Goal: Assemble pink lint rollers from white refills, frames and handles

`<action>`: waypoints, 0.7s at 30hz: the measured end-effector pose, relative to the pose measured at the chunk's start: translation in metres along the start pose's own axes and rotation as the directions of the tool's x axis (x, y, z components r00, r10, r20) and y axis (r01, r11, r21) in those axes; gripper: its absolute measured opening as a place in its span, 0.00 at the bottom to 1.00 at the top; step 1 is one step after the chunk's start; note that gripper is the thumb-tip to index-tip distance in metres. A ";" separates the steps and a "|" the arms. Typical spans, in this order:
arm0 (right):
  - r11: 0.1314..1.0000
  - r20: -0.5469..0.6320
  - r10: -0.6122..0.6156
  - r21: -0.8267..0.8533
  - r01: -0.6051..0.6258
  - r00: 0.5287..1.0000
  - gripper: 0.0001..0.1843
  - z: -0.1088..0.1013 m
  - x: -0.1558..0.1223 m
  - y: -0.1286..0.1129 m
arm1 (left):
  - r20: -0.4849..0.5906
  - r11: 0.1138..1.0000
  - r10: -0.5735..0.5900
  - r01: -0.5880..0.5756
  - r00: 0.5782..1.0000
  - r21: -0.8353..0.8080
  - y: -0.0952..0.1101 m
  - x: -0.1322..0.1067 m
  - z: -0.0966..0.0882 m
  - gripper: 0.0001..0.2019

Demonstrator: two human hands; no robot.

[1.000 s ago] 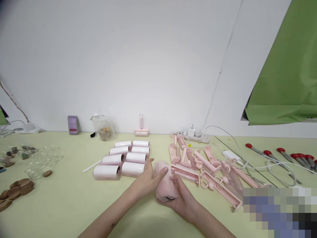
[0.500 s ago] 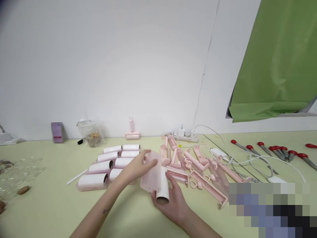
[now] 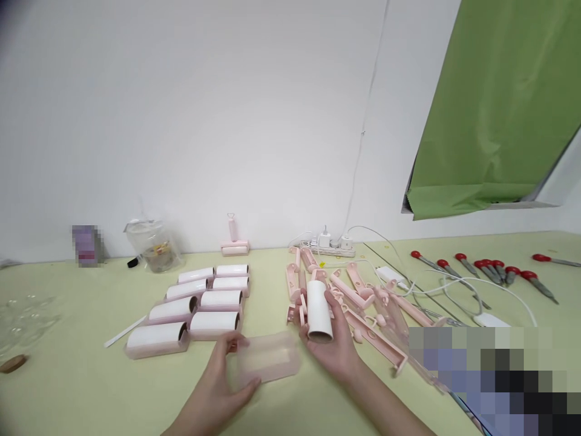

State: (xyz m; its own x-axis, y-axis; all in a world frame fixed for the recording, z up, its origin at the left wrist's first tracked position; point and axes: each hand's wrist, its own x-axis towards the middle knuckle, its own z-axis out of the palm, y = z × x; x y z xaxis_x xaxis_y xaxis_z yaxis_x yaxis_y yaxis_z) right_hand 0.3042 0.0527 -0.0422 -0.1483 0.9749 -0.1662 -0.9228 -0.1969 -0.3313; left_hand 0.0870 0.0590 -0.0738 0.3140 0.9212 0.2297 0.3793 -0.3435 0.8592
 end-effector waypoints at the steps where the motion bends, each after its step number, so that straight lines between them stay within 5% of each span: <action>1: 1.000 0.022 0.004 0.001 -0.004 1.000 0.16 0.002 -0.001 0.001 | 0.021 0.999 0.026 -0.027 0.999 0.033 -0.002 0.000 0.000 0.20; 6: 0.989 0.081 0.020 -0.150 -0.008 0.997 0.19 0.014 -0.013 0.027 | 0.041 0.981 0.192 -0.193 0.981 0.016 0.010 0.000 -0.007 0.26; 9: 0.955 0.062 0.043 -0.295 -0.023 0.997 0.20 0.018 -0.021 0.049 | 0.172 0.955 0.142 -0.089 0.975 -0.284 0.030 0.003 -0.006 0.18; 12: 0.935 0.030 0.061 -0.351 -0.046 0.998 0.19 0.019 -0.027 0.063 | 0.263 0.819 0.056 0.107 0.963 -0.564 0.043 0.006 0.001 0.20; 15: 0.886 0.024 0.064 -0.461 -0.045 0.998 0.21 0.020 -0.030 0.067 | 0.206 0.716 -0.082 0.202 0.975 -0.669 0.044 0.006 0.005 0.21; 21: 0.742 -0.097 0.062 -0.661 -0.111 0.993 0.23 0.024 -0.035 0.072 | 0.045 0.641 -0.198 0.164 0.979 -0.750 0.034 0.008 -0.013 0.17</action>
State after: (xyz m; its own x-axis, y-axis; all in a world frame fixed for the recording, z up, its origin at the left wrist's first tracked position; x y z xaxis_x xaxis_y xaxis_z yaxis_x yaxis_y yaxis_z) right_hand 0.2345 0.0074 -0.0379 -0.1698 0.9461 -0.2759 -0.4332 -0.3231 -0.8414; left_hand 0.0908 0.0569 -0.0369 0.2712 0.9619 0.0342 -0.3578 0.0677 0.9313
